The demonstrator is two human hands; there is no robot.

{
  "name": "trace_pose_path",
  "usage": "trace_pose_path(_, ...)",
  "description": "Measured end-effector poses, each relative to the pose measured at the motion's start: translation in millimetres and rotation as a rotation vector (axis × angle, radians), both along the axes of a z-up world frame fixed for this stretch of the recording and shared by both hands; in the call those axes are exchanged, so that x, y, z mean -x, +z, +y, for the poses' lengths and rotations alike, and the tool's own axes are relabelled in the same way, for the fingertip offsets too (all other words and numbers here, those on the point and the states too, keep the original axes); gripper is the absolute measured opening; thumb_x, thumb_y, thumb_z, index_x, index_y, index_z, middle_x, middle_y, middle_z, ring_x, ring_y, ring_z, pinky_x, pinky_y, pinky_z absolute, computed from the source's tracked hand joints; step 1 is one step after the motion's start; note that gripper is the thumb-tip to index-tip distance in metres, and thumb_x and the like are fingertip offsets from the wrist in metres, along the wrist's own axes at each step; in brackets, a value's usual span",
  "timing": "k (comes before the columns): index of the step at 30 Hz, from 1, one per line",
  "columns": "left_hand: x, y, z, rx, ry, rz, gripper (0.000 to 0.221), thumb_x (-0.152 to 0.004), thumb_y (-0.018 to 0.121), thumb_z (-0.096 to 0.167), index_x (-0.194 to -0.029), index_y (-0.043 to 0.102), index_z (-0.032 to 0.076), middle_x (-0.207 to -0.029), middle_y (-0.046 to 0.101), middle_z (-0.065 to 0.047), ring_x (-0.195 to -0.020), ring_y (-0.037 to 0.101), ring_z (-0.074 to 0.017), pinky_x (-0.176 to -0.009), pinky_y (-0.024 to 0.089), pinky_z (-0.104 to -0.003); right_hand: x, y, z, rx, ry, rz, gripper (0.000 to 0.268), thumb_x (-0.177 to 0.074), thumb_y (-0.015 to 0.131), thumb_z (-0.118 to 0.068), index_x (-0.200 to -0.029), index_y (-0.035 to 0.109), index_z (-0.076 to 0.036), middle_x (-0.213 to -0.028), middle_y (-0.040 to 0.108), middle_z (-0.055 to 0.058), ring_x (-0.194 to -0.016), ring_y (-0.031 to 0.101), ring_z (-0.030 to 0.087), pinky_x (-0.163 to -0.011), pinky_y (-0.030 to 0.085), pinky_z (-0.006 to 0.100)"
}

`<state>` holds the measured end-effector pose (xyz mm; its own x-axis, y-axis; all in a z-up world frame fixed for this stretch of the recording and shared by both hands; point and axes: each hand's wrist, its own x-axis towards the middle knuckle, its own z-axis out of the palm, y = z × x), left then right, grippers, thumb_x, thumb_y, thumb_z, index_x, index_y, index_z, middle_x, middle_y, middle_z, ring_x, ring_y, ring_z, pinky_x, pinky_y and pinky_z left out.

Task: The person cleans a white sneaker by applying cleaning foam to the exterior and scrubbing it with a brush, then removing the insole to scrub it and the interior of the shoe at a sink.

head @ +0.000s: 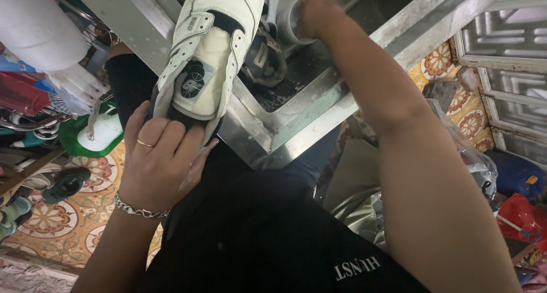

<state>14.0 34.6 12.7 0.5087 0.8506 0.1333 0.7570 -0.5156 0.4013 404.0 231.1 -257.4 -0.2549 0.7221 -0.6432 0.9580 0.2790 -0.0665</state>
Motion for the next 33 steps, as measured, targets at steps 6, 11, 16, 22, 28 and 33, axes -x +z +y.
trace_pose_path(6,0.0,-0.4,0.0,0.039,0.016,-0.002,0.024,-0.082,0.085,0.023,-0.096,0.072,0.009,-0.088,0.052,-0.005,-0.099,0.054,-0.0265,-0.112,0.045,-0.056,6.2,-7.0,0.7,-0.130,-0.010,0.016,0.026,-0.090,0.061,-0.013,-0.105,0.073,0.005,-0.109,0.070,0.031,-0.104,0.068,0.044,-0.091,0.055,0.047)
trace_pose_path(11,1.1,-1.0,-0.3,0.026,0.009,-0.012,0.025,-0.083,0.085,0.023,-0.099,0.072,0.008,-0.088,0.052,-0.006,-0.100,0.054,-0.0273,-0.113,0.045,-0.056,-11.2,-36.7,4.1,-0.157,0.063,-0.091,0.023,-0.094,0.061,-0.013,-0.104,0.074,0.003,-0.107,0.073,0.029,-0.100,0.071,0.042,-0.083,0.058,0.049)
trace_pose_path(16,0.9,-0.3,-1.4,-0.001,0.021,0.001,0.024,-0.085,0.084,0.026,-0.098,0.073,0.009,-0.088,0.052,-0.004,-0.098,0.054,-0.0254,-0.115,0.042,-0.058,-17.2,-15.7,0.9,-0.122,0.150,-0.056,0.024,-0.087,0.068,-0.017,-0.099,0.076,0.002,-0.108,0.073,0.026,-0.100,0.071,0.040,-0.086,0.057,0.045)
trace_pose_path(22,-3.3,2.6,0.1,-0.074,0.041,0.070,0.033,-0.090,0.084,0.042,-0.088,0.069,0.012,-0.081,0.050,-0.002,-0.090,0.053,-0.0216,-0.115,0.034,-0.062,-16.9,116.6,-15.1,-0.209,-0.185,-0.138,0.030,-0.089,0.073,-0.027,-0.100,0.073,0.001,-0.098,0.072,0.026,-0.090,0.071,0.042,-0.076,0.056,0.050)
trace_pose_path(28,-10.4,10.8,2.8,-0.093,-0.003,0.100,0.024,-0.093,0.080,0.028,-0.084,0.065,0.012,-0.074,0.052,-0.001,-0.082,0.055,-0.0206,-0.109,0.037,-0.058,-29.2,227.8,-76.9,-0.560,-0.296,0.233,0.018,-0.090,0.074,-0.020,-0.103,0.078,-0.009,-0.100,0.075,0.019,-0.093,0.071,0.039,-0.081,0.055,0.048)
trace_pose_path(33,-17.4,10.4,-1.3,-0.090,-0.022,0.172,0.024,-0.096,0.077,0.020,-0.082,0.059,0.012,-0.067,0.051,-0.001,-0.070,0.056,-0.0206,-0.102,0.041,-0.053,-40.9,212.0,-84.9,-0.643,-0.046,0.275,0.017,-0.090,0.077,-0.019,-0.106,0.080,-0.012,-0.095,0.074,0.016,-0.085,0.069,0.039,-0.075,0.055,0.048)
